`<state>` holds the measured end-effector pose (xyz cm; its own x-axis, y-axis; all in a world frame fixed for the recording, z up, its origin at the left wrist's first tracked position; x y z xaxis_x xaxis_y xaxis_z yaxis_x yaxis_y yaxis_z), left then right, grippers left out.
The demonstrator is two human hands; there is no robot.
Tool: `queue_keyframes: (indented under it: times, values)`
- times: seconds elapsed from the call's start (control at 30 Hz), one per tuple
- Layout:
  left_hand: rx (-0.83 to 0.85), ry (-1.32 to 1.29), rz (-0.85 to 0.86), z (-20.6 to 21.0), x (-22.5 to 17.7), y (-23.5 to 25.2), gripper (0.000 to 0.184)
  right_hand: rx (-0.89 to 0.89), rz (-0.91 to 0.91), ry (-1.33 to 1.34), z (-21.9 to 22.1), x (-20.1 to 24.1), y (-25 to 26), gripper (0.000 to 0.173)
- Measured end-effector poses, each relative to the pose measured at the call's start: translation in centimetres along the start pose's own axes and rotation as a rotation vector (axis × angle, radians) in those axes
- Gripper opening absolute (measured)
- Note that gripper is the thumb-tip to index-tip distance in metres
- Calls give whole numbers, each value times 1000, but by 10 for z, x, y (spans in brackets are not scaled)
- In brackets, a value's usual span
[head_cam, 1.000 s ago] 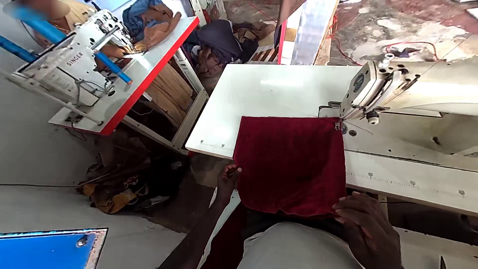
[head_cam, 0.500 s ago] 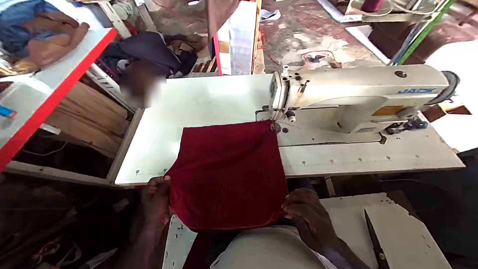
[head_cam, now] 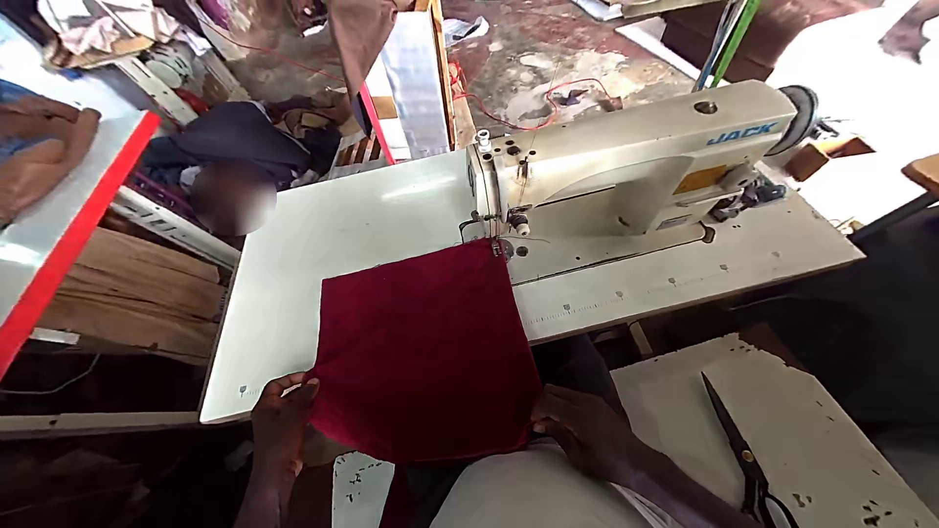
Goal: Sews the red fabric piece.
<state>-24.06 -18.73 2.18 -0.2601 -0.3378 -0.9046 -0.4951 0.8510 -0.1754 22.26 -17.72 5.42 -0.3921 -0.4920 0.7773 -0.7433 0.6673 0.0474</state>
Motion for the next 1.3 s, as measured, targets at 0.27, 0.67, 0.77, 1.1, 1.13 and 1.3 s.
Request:
queue_keyframes:
  times: [0.27,0.67,0.77,1.1,1.13,1.3]
  values:
    - [109,91,-40,13,-26,30,38,12,80,298,2,-34,-3,23]
    - [170,354,-4,26,-40,92,59,-10,103,456,12,-59,-9,18]
    - [177,366,-2,28,-38,97,46,-12,86,467,12,-60,-9,17]
    - [58,659,192,28,-66,100,28,-12,28,504,5,-50,-9,17]
    - [41,662,201,27,-69,102,28,-9,30,513,6,-50,-9,17]
    - [25,727,188,35,-68,111,29,-14,116,555,17,-66,-13,18]
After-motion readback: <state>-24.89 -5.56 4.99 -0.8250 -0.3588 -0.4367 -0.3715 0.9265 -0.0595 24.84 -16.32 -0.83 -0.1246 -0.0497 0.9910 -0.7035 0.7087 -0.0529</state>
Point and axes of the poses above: each hand's wrist, its own y-axis towards the middle knuckle, its own z-axis out of the palm, x = y × z, the point moved 8 cm from there along y, towards the middle knuckle, and after that the axes turned 9 degrees about x, right-handed, at the moved point
